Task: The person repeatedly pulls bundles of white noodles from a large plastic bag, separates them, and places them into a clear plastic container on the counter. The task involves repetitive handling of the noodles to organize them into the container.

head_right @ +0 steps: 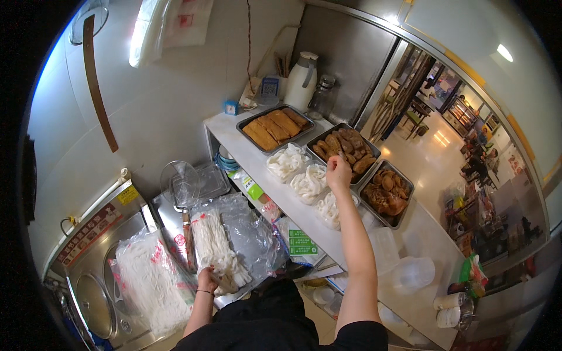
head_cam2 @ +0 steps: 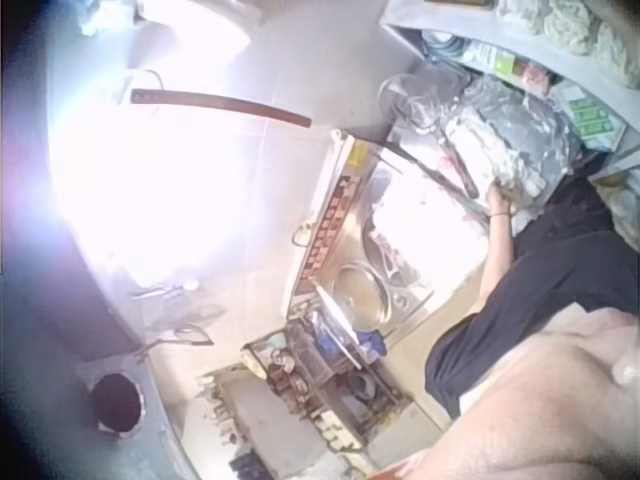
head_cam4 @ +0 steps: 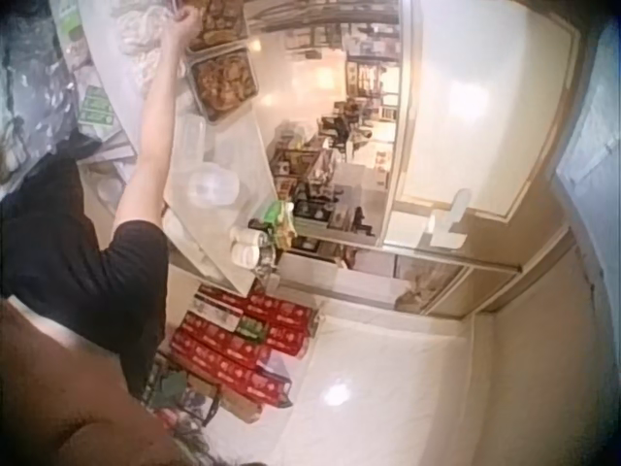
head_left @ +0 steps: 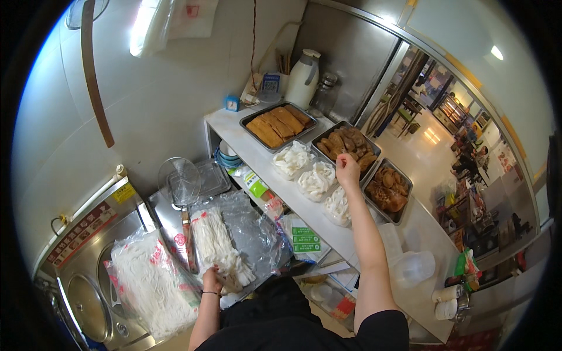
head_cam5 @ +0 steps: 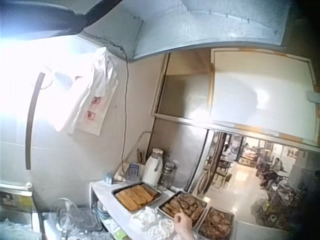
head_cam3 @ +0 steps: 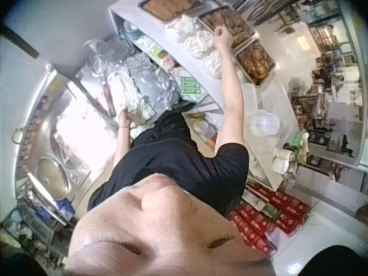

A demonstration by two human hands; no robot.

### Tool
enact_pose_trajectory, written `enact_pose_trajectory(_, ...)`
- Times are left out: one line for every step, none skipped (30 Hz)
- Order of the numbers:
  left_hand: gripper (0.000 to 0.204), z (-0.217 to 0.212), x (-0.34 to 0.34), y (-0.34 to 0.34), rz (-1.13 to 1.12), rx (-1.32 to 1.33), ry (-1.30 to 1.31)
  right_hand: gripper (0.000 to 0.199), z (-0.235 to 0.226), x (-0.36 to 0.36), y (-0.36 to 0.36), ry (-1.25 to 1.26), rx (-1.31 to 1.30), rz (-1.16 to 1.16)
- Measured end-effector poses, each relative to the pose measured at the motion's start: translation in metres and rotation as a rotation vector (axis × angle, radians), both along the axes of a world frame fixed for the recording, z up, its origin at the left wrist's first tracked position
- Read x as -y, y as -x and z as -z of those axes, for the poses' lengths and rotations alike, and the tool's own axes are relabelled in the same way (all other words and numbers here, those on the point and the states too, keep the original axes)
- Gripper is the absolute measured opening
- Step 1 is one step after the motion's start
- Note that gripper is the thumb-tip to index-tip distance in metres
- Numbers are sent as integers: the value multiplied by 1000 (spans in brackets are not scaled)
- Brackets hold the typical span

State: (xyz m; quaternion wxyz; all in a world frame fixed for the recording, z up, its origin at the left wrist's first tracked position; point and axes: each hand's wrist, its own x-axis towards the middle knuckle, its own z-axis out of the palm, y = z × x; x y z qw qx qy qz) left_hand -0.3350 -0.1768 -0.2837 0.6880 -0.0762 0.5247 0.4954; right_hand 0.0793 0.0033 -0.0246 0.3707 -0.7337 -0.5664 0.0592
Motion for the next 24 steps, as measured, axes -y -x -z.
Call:
enact_pose_trajectory(15, 3, -2, -2, 9, -13, 7, 22, 0, 0, -1, 42, 119, 55)
enact_pose_trajectory(15, 6, -3, -3, 9, -2, 8, 26, 0, -1, 3, 86, 237, 103)
enact_pose_trajectory(14, 8, -4, -5, 9, 9, 8, 41, 8, 0, 18, 200, 197, 68)
enact_pose_trajectory(14, 12, -6, -8, 19, 20, 5, 52, 28, -7, 16, 260, 277, -27)
enact_pose_trajectory(14, 21, -7, -7, -11, 50, -21, 58, 35, -3, 33, 318, 362, -27)
enact_pose_trajectory(14, 29, -7, -5, 3, 50, -27, 60, 39, -4, 41, 338, 360, 6)
enact_pose_trajectory(14, 25, -7, -5, 20, 48, -32, 61, 44, -5, 47, 360, 355, 42)
enact_pose_trajectory(14, 21, -8, -5, 37, 46, -37, 63, 48, -7, 49, 382, 349, 77)
enact_pose_trajectory(13, 17, -8, -5, 19, 77, -27, 63, 51, -13, 47, 453, 275, 103)
enact_pose_trajectory(13, 17, -8, -2, 14, 68, -26, 62, 49, -16, 50, 487, 277, 107)
enact_pose_trajectory(13, 21, -6, 1, 9, 60, -24, 62, 45, -19, 53, 520, 279, 111)
enact_pose_trajectory(13, 25, -4, 4, 4, 52, -23, 61, 44, -21, 56, 554, 281, 115)
enact_pose_trajectory(14, 21, -3, 6, 63, 40, -30, 60, 45, -22, 56, 541, 289, 115)
enact_pose_trajectory(15, 18, -3, 5, 45, 53, -21, 60, 47, -22, 57, 528, 296, 115)
enact_pose_trajectory(15, 15, -2, 3, 28, 64, -12, 60, 49, -23, 57, 514, 304, 115)
enact_pose_trajectory(16, 9, 0, 0, 10, 80, 1, 60, 52, -23, 55, 493, 319, 112)
enact_pose_trajectory(16, 17, 0, 4, 73, 43, -7, 59, 56, -23, 53, 471, 334, 108)
enact_pose_trajectory(17, 17, 1, 4, 73, 30, -2, 59, 60, -22, 51, 450, 349, 104)
enact_pose_trajectory(17, 14, -2, 0, 70, 22, -3, 59, 58, -21, 52, 450, 356, 100)
enact_pose_trajectory(17, 11, -3, -3, 67, 13, -4, 58, 55, -19, 53, 450, 364, 95)
enact_pose_trajectory(17, 14, -2, 0, 81, 41, -16, 58, 53, -18, 54, 450, 371, 89)
enact_pose_trajectory(16, 16, -3, 1, 92, 75, -33, 56, 49, -17, 55, 449, 393, 92)
enact_pose_trajectory(16, 18, -5, 1, 103, 109, -51, 55, 46, -15, 56, 447, 416, 95)
enact_pose_trajectory(16, 20, -6, 1, 93, 109, -63, 53, 42, -13, 57, 446, 438, 97)
